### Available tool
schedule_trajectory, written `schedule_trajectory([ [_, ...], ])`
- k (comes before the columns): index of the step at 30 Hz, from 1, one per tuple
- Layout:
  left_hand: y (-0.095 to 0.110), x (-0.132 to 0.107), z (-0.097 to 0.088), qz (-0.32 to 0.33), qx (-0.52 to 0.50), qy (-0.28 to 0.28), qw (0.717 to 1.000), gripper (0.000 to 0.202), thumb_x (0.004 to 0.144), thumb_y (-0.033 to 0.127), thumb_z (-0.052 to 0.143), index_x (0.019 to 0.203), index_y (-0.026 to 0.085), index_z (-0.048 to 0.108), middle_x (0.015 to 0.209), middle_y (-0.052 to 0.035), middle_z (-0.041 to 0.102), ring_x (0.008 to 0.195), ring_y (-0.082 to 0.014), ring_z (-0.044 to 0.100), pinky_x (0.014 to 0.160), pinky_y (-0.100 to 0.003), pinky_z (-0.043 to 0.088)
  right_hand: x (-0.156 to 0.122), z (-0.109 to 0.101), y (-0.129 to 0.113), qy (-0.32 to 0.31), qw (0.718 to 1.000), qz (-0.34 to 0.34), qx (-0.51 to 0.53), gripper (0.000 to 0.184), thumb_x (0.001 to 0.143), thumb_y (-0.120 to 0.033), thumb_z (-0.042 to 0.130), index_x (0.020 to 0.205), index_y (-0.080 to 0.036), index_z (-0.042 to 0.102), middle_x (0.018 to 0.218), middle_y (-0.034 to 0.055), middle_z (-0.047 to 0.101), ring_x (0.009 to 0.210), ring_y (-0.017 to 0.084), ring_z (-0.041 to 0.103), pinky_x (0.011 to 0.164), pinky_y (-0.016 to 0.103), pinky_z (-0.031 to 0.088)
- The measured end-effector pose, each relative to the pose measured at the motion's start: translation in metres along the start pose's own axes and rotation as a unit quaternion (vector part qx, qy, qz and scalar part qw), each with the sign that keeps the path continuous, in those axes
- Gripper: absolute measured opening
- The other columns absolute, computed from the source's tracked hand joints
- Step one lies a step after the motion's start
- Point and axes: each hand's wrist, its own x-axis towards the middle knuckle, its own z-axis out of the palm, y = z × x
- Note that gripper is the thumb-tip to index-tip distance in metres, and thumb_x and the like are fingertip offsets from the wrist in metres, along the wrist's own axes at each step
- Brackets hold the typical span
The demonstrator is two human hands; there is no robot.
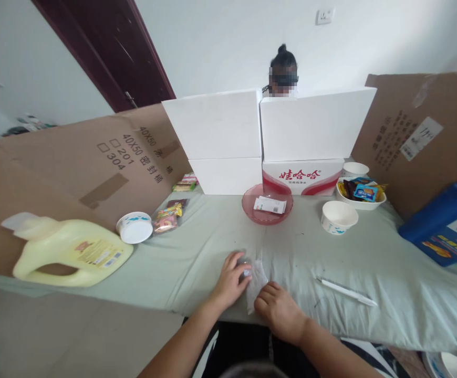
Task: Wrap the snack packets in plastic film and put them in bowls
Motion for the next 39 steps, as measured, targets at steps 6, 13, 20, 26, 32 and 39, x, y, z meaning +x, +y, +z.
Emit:
schedule_trajectory([
  [6,-0.013,-0.001,0.001,0.011,-0.002,0.006,1.000,0.031,0.076,0.010,0.064,0.104,0.023,0.067,0.130,-0.0085,0.052,0.127,-0.0290,0.040,0.105,-0.052,0.039,0.041,-0.013,0.018,-0.049,0.997,0.047,-0.035,0.019,0.097,-0.022,0.040,0.098,-0.018,0.058,0.088,0.0037,0.067,0.077,0.015,0.061,0.071,0.027,0.041],
  [13,-0.014,0.001,0.005,0.015,-0.015,0.020,1.000,0.057,0.069,0.002,0.055,0.124,0.016,0.052,0.125,-0.0126,0.056,0.126,-0.0286,0.045,0.106,-0.054,0.038,0.090,-0.001,0.048,-0.057,0.990,0.106,-0.074,0.021,0.096,-0.017,0.038,0.104,-0.016,0.058,0.090,0.0067,0.068,0.074,0.016,0.065,0.062,0.024,0.042],
  [20,-0.014,-0.002,0.003,0.035,-0.021,0.071,0.997,0.049,0.072,0.002,0.048,0.119,0.015,0.052,0.122,-0.0137,0.056,0.121,-0.0277,0.048,0.102,-0.053,0.041,0.086,0.015,0.046,-0.060,0.987,0.118,-0.092,0.021,0.095,-0.017,0.040,0.106,-0.017,0.058,0.098,0.0084,0.064,0.082,0.017,0.063,0.066,0.026,0.043],
  [26,0.000,-0.004,-0.010,0.118,-0.027,-0.011,0.993,0.019,0.087,0.015,0.048,0.092,0.021,0.065,0.095,-0.0065,0.064,0.104,-0.0230,0.056,0.095,-0.043,0.047,0.085,0.014,0.043,-0.034,0.983,0.152,-0.100,0.016,0.094,-0.022,0.045,0.096,-0.019,0.060,0.096,0.0069,0.063,0.088,0.019,0.059,0.071,0.027,0.042],
  [32,0.003,0.000,-0.006,0.068,-0.008,-0.023,0.997,0.007,0.082,0.015,0.063,0.082,0.022,0.066,0.090,-0.0040,0.063,0.097,-0.0220,0.058,0.088,-0.040,0.047,0.072,0.005,0.063,0.045,0.957,0.250,-0.140,0.023,0.095,-0.023,0.040,0.097,-0.014,0.061,0.098,0.0153,0.061,0.095,0.027,0.054,0.081,0.039,0.041],
  [39,0.003,0.000,-0.006,0.058,-0.005,-0.043,0.997,0.018,0.079,0.014,0.064,0.095,0.021,0.064,0.120,-0.0078,0.061,0.116,-0.0262,0.052,0.099,-0.046,0.041,0.053,0.005,0.059,0.088,0.968,0.185,-0.147,0.041,0.096,-0.029,0.038,0.131,-0.012,0.051,0.135,0.0157,0.052,0.129,0.027,0.039,0.104,0.044,0.032],
])
